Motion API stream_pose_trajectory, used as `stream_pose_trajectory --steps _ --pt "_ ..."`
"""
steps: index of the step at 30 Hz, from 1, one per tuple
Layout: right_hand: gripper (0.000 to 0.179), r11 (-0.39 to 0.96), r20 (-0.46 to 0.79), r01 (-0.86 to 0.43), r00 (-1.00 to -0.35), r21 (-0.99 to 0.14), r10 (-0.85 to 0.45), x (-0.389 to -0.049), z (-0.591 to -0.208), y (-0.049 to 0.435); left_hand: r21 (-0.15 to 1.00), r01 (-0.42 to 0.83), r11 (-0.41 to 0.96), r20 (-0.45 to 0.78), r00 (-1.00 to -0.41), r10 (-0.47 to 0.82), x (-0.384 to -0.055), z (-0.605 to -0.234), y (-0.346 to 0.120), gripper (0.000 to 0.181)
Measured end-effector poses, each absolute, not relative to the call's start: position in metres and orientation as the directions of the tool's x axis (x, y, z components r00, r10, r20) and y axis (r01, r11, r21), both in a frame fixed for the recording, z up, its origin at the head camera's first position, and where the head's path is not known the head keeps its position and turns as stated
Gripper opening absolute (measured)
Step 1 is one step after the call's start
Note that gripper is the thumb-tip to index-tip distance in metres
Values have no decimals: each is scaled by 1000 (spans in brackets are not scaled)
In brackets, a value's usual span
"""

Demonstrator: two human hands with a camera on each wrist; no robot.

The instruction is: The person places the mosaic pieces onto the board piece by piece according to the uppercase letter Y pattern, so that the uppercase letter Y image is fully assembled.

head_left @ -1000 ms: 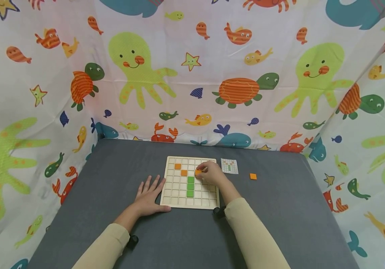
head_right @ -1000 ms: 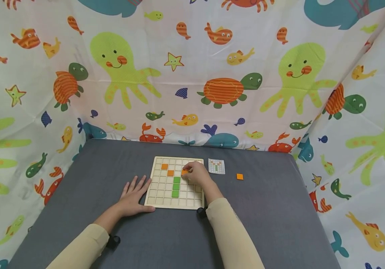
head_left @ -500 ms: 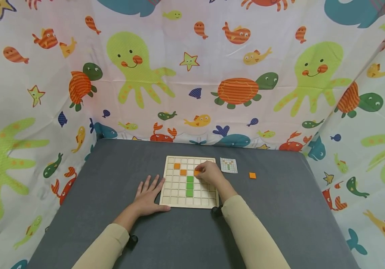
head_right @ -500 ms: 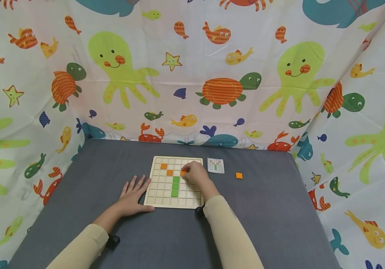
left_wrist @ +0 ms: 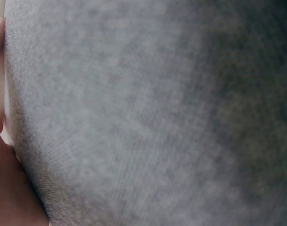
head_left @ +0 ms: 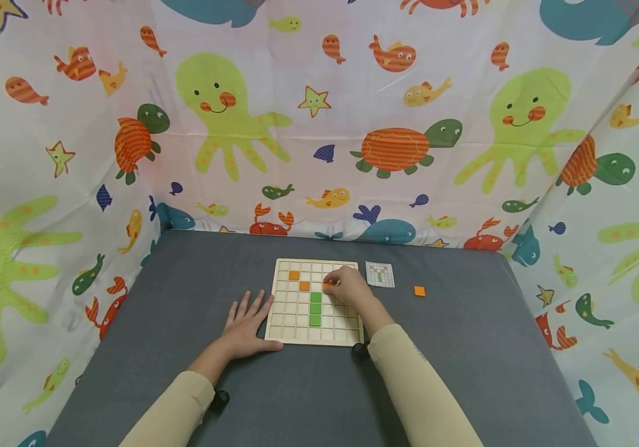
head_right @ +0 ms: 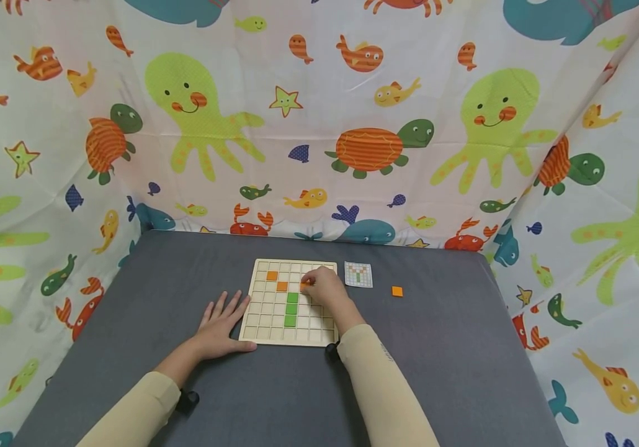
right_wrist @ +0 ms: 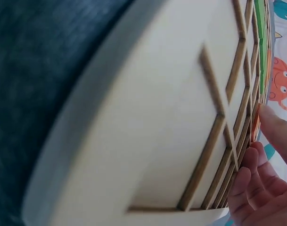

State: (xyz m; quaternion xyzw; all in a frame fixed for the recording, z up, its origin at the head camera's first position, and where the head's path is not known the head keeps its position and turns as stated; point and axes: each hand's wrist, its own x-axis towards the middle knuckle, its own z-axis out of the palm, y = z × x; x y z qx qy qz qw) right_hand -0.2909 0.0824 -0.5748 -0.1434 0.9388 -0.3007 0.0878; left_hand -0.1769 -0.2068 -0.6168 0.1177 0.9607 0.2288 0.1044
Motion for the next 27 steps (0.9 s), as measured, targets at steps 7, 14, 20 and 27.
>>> stream_pose_trajectory --steps 7,14,20,27 --pt "36 691 -91 -154 -948 -706 -305 -286 -572 94 480 187 857 -143 -947 287 -176 -611 -205 121" --pt "38 621 -34 -149 -961 -769 -273 -280 -559 110 456 180 872 -163 -946 280 -176 -614 -205 122" --pt "40 644 17 -172 -971 -746 -240 -274 -550 127 472 184 862 -148 -948 283 -176 -612 -204 121" --pt "38 658 56 -154 -984 -737 -168 -269 -547 149 466 179 866 -156 -947 280 -175 -612 -203 121"
